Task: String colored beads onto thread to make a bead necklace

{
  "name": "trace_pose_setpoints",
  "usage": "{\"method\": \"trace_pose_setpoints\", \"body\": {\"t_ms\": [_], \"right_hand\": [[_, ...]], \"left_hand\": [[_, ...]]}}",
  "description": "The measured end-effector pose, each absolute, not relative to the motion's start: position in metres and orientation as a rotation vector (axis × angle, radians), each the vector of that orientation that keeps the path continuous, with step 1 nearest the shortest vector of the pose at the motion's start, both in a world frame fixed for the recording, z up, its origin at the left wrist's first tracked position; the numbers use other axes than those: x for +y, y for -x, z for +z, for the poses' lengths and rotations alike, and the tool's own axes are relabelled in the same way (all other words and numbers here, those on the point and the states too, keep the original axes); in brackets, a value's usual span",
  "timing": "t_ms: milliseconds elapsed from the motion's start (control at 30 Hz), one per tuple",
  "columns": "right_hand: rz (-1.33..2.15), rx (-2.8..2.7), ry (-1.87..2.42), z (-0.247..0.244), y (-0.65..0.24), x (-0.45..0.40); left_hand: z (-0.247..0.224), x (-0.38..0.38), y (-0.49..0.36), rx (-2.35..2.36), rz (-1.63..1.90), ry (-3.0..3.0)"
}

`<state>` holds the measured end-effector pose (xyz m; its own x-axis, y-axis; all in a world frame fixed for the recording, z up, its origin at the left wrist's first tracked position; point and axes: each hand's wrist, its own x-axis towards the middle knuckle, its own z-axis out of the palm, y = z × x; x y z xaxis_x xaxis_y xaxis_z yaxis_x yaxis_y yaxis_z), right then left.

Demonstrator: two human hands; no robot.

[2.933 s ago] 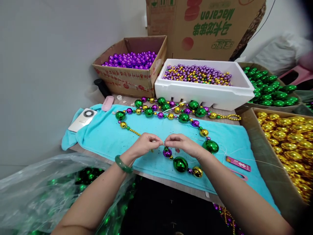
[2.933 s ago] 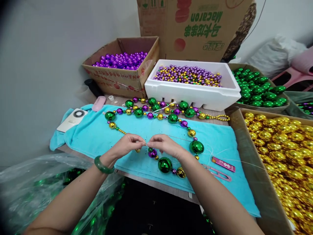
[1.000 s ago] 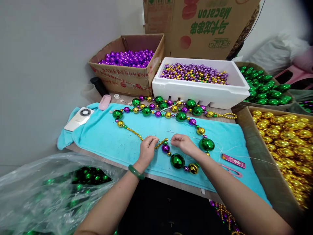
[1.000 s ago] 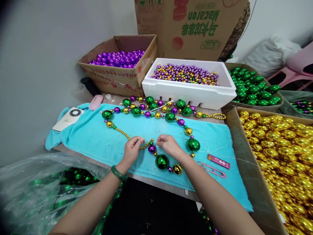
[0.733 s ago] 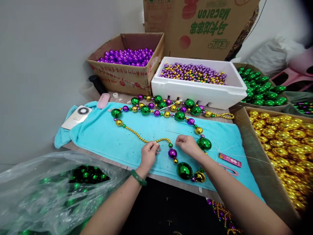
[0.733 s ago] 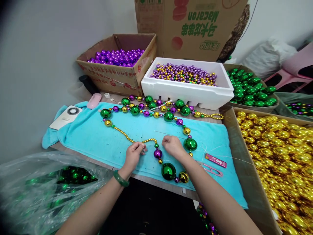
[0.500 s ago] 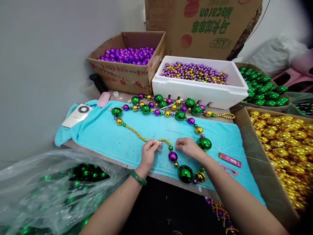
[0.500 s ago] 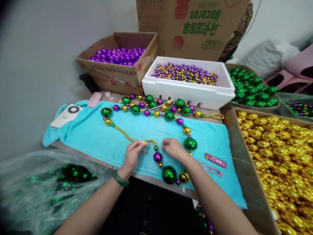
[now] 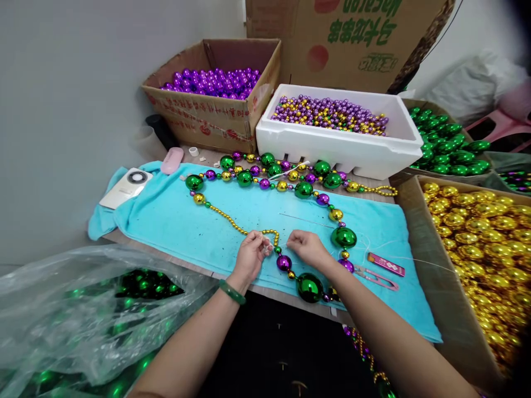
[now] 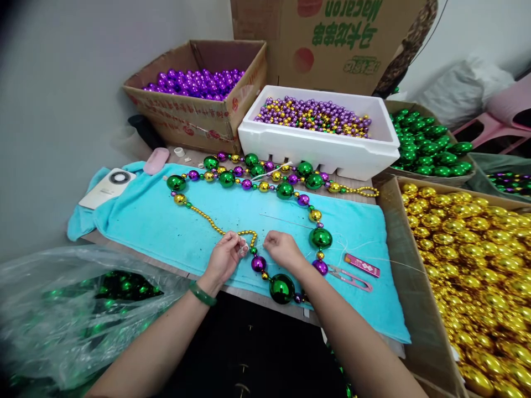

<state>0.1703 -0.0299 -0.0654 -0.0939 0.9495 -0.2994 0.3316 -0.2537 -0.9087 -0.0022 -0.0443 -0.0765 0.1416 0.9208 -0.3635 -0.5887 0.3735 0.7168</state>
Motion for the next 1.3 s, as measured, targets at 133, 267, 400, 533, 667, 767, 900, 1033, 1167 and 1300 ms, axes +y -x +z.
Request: {"method": "trace_pose_setpoints", "body": {"t_ms": [133,267,400,533,667,767,900,1033,1167,1300], "right_hand": [[1.641,-1.141,1.424,-0.055,-0.174,-0.024],[1.791,-0.828,1.23,-0.053,-0.163,-0.021],[1.87,-0.609,1.135,-0.059,-0.155,-0.019],[1.908,-0.495,1.095,-0.061,-0.154,-0.021],[1.881,-0.458,1.085,-0.061,-0.153,-0.024],[1.859,-0.472,1.086,-0.061,-0.149,-0.025],[1.871,-0.549,1.114,-0.059,-0.144,-0.026],[1.896,-0.699,1.174,-0.055,-0.141,-0.026],[1.909,-0.829,1.225,-0.053,-0.146,-0.022],[1.922,-0.908,1.275,-0.054,-0.154,-0.018]], "left_hand": [[-0.076,-0.045,0.001,0.873,1.141,-0.447],[-0.073,-0.045,-0.006,0.833,1.149,-0.425],[-0.074,-0.045,-0.009,0.835,1.15,-0.302],[-0.075,-0.043,-0.009,0.818,1.178,-0.233],[-0.072,-0.041,-0.008,0.805,1.203,-0.273],[-0.072,-0.041,-0.008,0.822,1.202,-0.298],[-0.073,-0.043,-0.01,0.871,1.169,-0.363],[-0.069,-0.048,-0.014,0.867,1.139,-0.489],[-0.067,-0.049,-0.016,0.926,1.167,-0.547],[-0.07,-0.048,-0.018,0.979,1.176,-0.514]]}}
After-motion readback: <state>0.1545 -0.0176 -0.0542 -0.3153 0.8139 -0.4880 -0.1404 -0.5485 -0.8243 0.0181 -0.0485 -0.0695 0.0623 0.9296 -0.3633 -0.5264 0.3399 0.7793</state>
